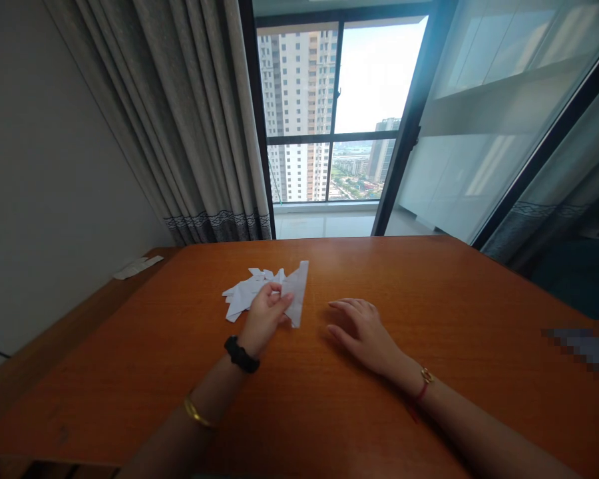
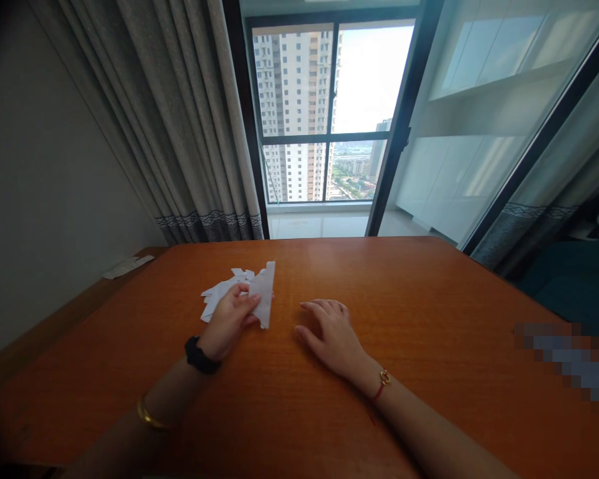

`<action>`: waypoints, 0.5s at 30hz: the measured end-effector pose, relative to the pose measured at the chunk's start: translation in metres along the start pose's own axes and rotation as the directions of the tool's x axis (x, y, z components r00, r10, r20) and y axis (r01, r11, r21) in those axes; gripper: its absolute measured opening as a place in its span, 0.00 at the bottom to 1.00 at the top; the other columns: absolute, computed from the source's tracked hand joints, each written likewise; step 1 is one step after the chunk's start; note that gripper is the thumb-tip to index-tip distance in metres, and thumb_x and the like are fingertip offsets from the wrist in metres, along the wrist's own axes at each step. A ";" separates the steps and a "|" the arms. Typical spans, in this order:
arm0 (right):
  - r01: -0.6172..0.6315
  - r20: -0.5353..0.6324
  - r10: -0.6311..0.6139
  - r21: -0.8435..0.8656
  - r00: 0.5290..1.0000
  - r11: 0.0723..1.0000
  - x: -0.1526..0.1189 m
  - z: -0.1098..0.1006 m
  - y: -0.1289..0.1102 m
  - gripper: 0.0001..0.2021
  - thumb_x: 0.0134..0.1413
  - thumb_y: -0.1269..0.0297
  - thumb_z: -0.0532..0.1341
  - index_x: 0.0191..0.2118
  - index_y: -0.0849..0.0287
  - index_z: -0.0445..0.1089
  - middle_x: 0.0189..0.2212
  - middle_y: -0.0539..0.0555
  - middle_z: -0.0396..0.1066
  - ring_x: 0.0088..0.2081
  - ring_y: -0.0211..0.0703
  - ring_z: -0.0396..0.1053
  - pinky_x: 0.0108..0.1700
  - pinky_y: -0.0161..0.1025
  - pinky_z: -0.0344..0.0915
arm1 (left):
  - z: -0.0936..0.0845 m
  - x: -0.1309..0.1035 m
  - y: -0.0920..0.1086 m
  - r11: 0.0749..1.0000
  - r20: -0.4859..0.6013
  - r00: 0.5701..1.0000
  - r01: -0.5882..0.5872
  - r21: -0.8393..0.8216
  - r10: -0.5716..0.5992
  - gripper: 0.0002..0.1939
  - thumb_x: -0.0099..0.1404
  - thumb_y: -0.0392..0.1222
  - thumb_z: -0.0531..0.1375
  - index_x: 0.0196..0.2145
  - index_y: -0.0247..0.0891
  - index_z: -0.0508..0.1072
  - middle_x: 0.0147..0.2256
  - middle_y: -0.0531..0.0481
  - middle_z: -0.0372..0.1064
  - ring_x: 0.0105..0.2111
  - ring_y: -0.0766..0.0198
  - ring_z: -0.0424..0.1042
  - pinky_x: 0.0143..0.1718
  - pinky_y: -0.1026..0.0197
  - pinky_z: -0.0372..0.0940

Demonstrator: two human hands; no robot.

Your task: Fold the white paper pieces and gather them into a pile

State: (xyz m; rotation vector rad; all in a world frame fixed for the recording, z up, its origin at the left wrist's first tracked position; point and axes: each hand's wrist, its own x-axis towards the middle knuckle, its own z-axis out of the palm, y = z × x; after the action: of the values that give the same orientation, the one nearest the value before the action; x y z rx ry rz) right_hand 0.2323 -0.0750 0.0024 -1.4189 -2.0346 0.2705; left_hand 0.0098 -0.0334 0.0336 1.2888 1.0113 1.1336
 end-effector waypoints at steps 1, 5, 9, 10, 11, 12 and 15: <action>-0.015 0.004 0.014 0.102 1.000 0.995 -0.001 0.002 -0.005 0.20 0.56 0.53 0.59 0.51 0.56 0.66 0.49 0.59 0.68 0.51 0.52 0.63 0.55 0.52 0.56 | 0.013 -0.006 -0.003 0.996 0.047 0.999 0.024 -0.081 -0.020 0.21 0.55 0.57 0.62 0.35 0.40 0.61 0.35 0.49 0.72 0.33 0.62 0.72 0.32 0.62 0.66; -0.197 0.142 0.141 0.554 0.980 0.809 0.001 0.007 -0.013 0.15 0.57 0.51 0.55 0.39 0.58 0.67 0.35 0.54 0.73 0.36 0.43 0.70 0.40 0.40 0.66 | 0.036 -0.018 -0.020 0.993 0.196 0.980 0.037 -0.113 -0.014 0.21 0.51 0.55 0.66 0.27 0.38 0.62 0.29 0.52 0.69 0.31 0.66 0.69 0.35 0.63 0.64; -0.292 0.164 0.242 0.551 0.956 0.782 0.007 0.002 0.007 0.15 0.56 0.53 0.55 0.39 0.60 0.68 0.33 0.54 0.73 0.34 0.43 0.70 0.36 0.38 0.65 | 0.016 -0.011 -0.024 0.970 0.218 0.975 -0.020 0.243 -0.035 0.16 0.56 0.54 0.63 0.31 0.37 0.69 0.26 0.53 0.68 0.27 0.65 0.66 0.29 0.64 0.60; -0.297 0.147 0.258 0.466 0.955 0.834 0.008 0.000 0.013 0.15 0.57 0.54 0.54 0.40 0.60 0.69 0.34 0.55 0.74 0.35 0.44 0.70 0.38 0.39 0.65 | 0.009 -0.007 -0.022 0.931 0.184 0.983 -0.044 0.363 -0.026 0.15 0.58 0.54 0.60 0.32 0.38 0.70 0.26 0.52 0.68 0.26 0.65 0.66 0.28 0.63 0.60; -0.297 0.129 0.268 0.349 0.955 0.889 0.009 -0.002 0.019 0.15 0.57 0.56 0.53 0.40 0.60 0.70 0.36 0.56 0.74 0.37 0.45 0.70 0.39 0.40 0.65 | 0.001 0.000 -0.019 0.873 0.140 0.990 -0.072 0.483 0.004 0.14 0.60 0.53 0.58 0.33 0.38 0.71 0.26 0.52 0.68 0.27 0.64 0.66 0.29 0.63 0.60; -0.293 0.116 0.274 0.216 0.955 0.931 0.009 -0.003 0.023 0.14 0.57 0.58 0.53 0.40 0.59 0.71 0.37 0.56 0.74 0.38 0.46 0.70 0.40 0.41 0.64 | -0.007 0.008 -0.016 0.796 0.098 0.994 -0.103 0.597 0.056 0.13 0.61 0.52 0.57 0.33 0.38 0.72 0.27 0.51 0.69 0.28 0.63 0.67 0.30 0.62 0.60; -0.270 0.100 0.275 -0.065 0.956 0.961 0.009 -0.003 0.027 0.15 0.58 0.62 0.51 0.42 0.58 0.72 0.40 0.57 0.75 0.41 0.48 0.71 0.42 0.42 0.63 | -0.024 0.041 -0.006 0.559 -0.026 0.977 -0.099 0.823 0.211 0.14 0.64 0.48 0.52 0.34 0.38 0.74 0.35 0.48 0.73 0.35 0.59 0.70 0.39 0.59 0.62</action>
State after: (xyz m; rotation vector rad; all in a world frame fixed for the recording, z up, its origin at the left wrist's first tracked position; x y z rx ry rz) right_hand 0.2529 -0.0562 -0.0057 -1.7535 -1.9385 0.4232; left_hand -0.0059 0.0119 0.0289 2.1065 1.6587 0.8715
